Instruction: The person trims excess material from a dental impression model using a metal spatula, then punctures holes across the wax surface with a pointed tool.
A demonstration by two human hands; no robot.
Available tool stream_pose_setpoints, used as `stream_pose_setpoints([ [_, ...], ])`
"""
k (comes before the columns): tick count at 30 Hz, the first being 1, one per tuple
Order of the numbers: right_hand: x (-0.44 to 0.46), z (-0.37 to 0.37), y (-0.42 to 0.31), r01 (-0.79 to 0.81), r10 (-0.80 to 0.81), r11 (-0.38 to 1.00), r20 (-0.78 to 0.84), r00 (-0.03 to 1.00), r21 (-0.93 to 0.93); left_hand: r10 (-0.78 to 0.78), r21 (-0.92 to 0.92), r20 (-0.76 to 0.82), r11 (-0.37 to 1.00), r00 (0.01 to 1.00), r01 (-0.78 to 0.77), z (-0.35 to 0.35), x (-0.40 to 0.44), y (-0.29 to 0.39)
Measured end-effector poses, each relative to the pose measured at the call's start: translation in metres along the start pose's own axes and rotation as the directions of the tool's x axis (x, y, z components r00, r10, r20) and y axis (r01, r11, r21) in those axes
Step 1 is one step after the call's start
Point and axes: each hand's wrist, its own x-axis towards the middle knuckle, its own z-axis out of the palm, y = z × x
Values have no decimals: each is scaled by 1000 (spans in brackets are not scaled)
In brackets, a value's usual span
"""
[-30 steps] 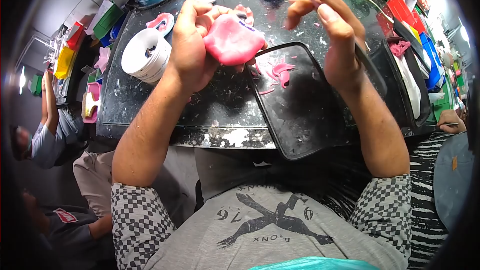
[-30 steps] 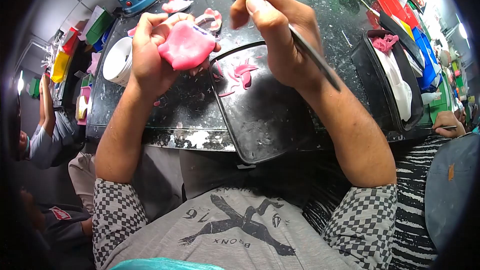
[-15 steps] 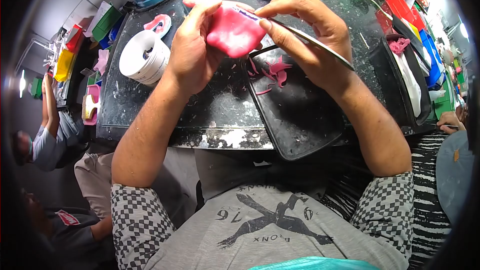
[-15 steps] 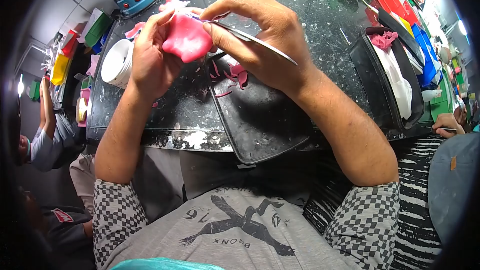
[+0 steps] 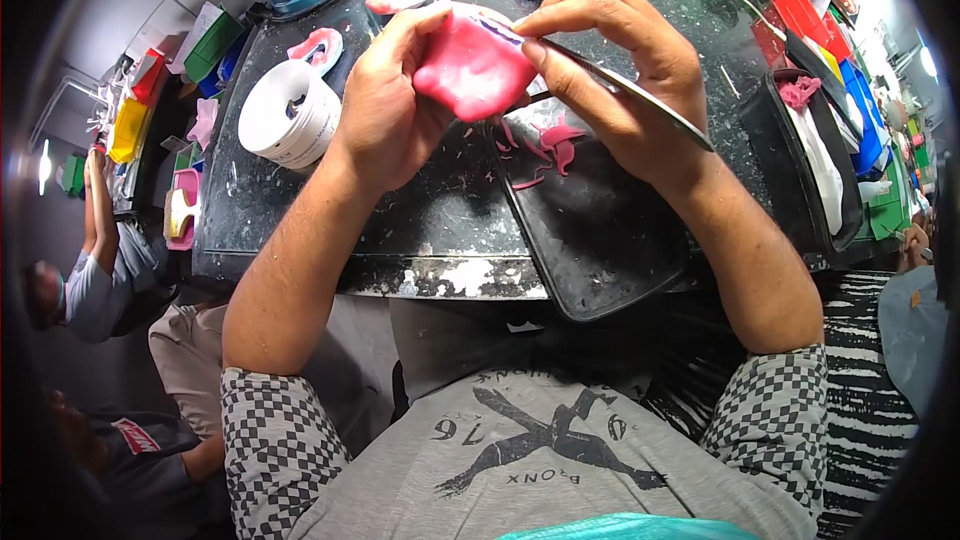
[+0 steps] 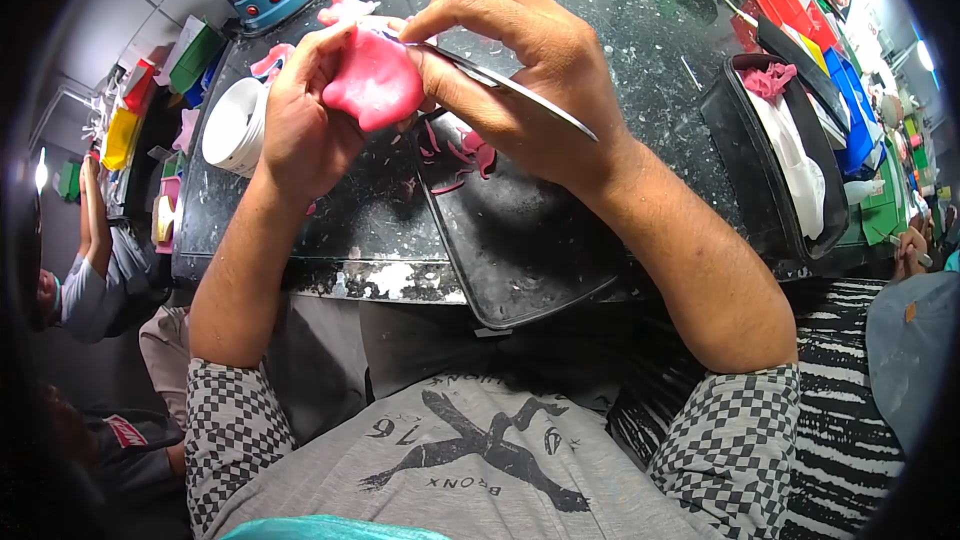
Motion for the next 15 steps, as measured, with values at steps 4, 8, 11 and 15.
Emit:
stream_pose_setpoints([
  [4,0,-3,-1,10,-10,1000,45,999,-13,3,-58,-38,998,999,-5,3,0,-1],
  [8,-1,-2,0,-7,8,1000,56,998,-14,8,-55,-77,998,997,-12,6,-1,-2],
  [11,1,-1,-2,-3,4,1000,23,1000,-23,14,-49,-46,999,999,-16,8,-3,-2],
  [15,1,0,3,37,-36,999,-64,997,9,10,-106,15,994,1000,-9,9,3,-2],
])
